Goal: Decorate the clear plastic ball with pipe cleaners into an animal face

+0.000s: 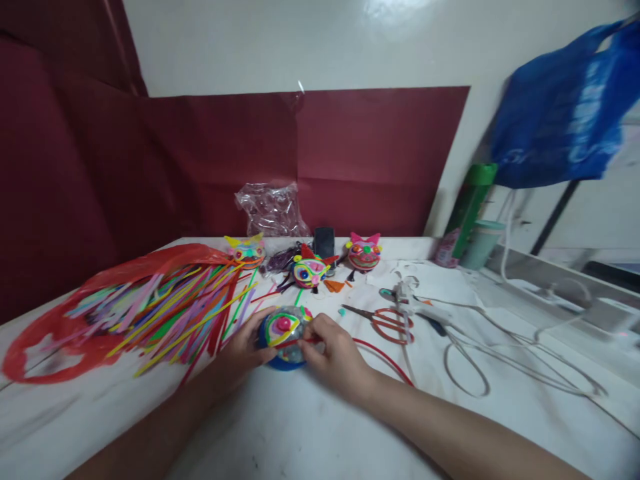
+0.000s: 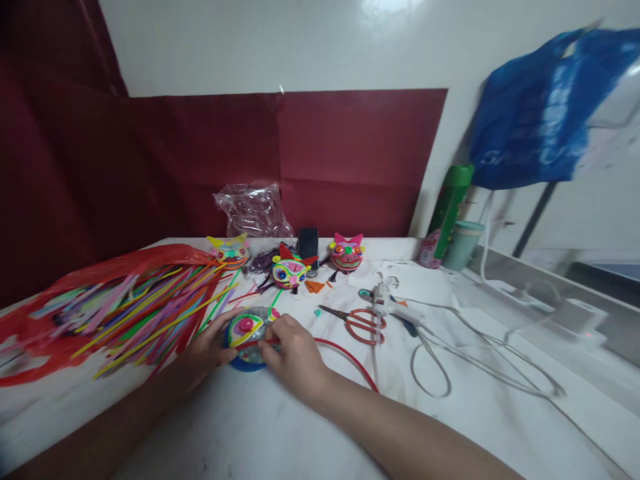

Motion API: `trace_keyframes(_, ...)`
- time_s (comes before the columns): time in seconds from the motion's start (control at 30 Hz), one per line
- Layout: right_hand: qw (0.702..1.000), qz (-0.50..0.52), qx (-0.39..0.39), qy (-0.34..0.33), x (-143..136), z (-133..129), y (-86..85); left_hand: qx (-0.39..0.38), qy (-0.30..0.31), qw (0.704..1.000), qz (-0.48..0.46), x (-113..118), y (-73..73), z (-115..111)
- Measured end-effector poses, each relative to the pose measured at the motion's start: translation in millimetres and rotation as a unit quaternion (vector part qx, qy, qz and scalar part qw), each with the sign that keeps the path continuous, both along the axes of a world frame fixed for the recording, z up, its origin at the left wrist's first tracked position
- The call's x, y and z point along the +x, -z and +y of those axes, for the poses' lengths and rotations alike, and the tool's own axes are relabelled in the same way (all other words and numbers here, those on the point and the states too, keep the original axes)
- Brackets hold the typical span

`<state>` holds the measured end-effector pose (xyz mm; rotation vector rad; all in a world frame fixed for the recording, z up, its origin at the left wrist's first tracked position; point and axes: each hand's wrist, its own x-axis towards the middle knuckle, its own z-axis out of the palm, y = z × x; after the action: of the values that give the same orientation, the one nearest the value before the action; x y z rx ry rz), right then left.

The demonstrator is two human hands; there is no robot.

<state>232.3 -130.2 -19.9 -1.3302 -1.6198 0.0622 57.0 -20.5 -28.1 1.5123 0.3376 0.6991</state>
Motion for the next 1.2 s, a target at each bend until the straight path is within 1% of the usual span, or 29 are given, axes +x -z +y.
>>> trace_keyframes(0.07, 1.000, -0.004, -0.007, 0.009, 0.2, 0.8, -0.5, 0.001, -0.006, 1.000, 0.003, 0.7, -1.6, -0.2)
trace_keyframes(0.2, 1.000, 0.003, -0.011, 0.013, 1.1, 0.4, -1.6, -0.023, -0.001, 1.000, 0.014, 1.0, -7.0, -3.6)
trace_keyframes(0.27, 1.000, 0.007, -0.010, 0.010, 1.4, -0.4, -2.2, -0.025, -0.012, 0.999, 0.026, 0.8, -9.2, -4.8)
trace_keyframes(0.43, 1.000, 0.010, -0.009, -0.002, 1.8, -1.1, -3.3, -0.035, -0.032, 0.999, 0.027, 2.2, -10.3, -3.8)
trace_keyframes(0.67, 1.000, 0.003, -0.009, 0.011, 1.4, -0.4, -3.1, -0.030, -0.039, 0.999, 0.020, 2.7, -12.7, -6.3)
trace_keyframes(0.8, 1.000, -0.005, -0.007, 0.007, 1.4, -0.5, -0.9, -0.021, -0.044, 0.999, 0.013, 3.1, -10.5, -7.2)
trace_keyframes(1.07, 1.000, -0.008, -0.006, 0.001, 1.6, -1.7, 1.7, -0.013, -0.013, 1.000, -0.005, 0.2, -3.0, -3.1)
trace_keyframes(1.2, 1.000, 0.001, -0.002, -0.011, 1.9, -2.7, 1.7, -0.008, -0.024, 1.000, -0.002, -3.2, -2.2, -2.6)
